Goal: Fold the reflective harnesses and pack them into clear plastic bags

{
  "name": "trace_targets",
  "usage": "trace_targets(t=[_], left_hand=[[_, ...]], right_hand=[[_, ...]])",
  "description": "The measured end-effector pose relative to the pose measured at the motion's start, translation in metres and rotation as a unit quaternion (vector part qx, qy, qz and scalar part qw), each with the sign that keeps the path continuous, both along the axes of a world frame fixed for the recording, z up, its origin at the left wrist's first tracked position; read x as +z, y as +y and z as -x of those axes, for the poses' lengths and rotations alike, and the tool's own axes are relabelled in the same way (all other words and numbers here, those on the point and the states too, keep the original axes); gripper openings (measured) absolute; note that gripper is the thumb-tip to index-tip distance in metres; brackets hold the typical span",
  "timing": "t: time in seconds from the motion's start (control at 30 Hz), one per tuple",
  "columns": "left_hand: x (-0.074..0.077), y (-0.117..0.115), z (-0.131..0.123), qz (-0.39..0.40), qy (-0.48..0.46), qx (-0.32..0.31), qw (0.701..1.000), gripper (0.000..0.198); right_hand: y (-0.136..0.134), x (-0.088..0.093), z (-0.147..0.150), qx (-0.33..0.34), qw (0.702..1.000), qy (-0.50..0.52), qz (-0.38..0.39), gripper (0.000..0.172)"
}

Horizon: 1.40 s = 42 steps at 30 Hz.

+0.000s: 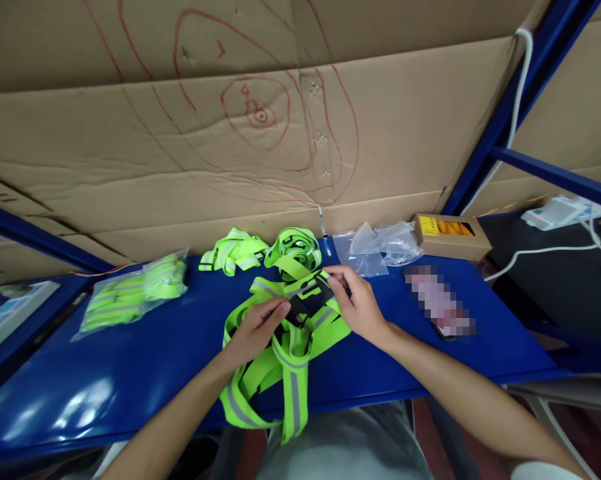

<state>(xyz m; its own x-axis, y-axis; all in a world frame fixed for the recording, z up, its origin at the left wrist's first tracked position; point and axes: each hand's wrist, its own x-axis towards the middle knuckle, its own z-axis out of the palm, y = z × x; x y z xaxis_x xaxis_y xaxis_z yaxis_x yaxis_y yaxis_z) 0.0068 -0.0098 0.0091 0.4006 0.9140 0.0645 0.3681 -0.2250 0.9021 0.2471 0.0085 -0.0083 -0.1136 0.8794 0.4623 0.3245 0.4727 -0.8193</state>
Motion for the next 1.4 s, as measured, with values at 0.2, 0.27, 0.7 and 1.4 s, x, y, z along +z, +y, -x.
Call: trace_targets(t=[0.2, 0.27, 0.7, 1.4], left_hand=[[0.001, 0.004, 0.002, 0.003, -0.018, 0.018, 1.000, 0.045], [0.002, 0.005, 0.001, 0.007, -0.023, 0.019, 1.000, 0.045], [-0.013, 0.004, 0.000, 0.045, -0.038, -0.012, 0.998, 0.045], [-0.017, 0.002, -0.007, 0.188, -0.201, 0.030, 0.961, 0.055]], right_hand=[[-0.002, -0.004, 0.002, 0.013, 1.000, -0.014, -0.015, 0.024], [-0.004, -0.005, 0.003, 0.014, 0.999, -0.020, -0.021, 0.023], [-0.007, -0.016, 0.010, 0.115, 0.990, -0.072, -0.043, 0.020], [-0.026, 0.002, 0.011, 0.098, 0.991, -0.069, -0.051, 0.011]])
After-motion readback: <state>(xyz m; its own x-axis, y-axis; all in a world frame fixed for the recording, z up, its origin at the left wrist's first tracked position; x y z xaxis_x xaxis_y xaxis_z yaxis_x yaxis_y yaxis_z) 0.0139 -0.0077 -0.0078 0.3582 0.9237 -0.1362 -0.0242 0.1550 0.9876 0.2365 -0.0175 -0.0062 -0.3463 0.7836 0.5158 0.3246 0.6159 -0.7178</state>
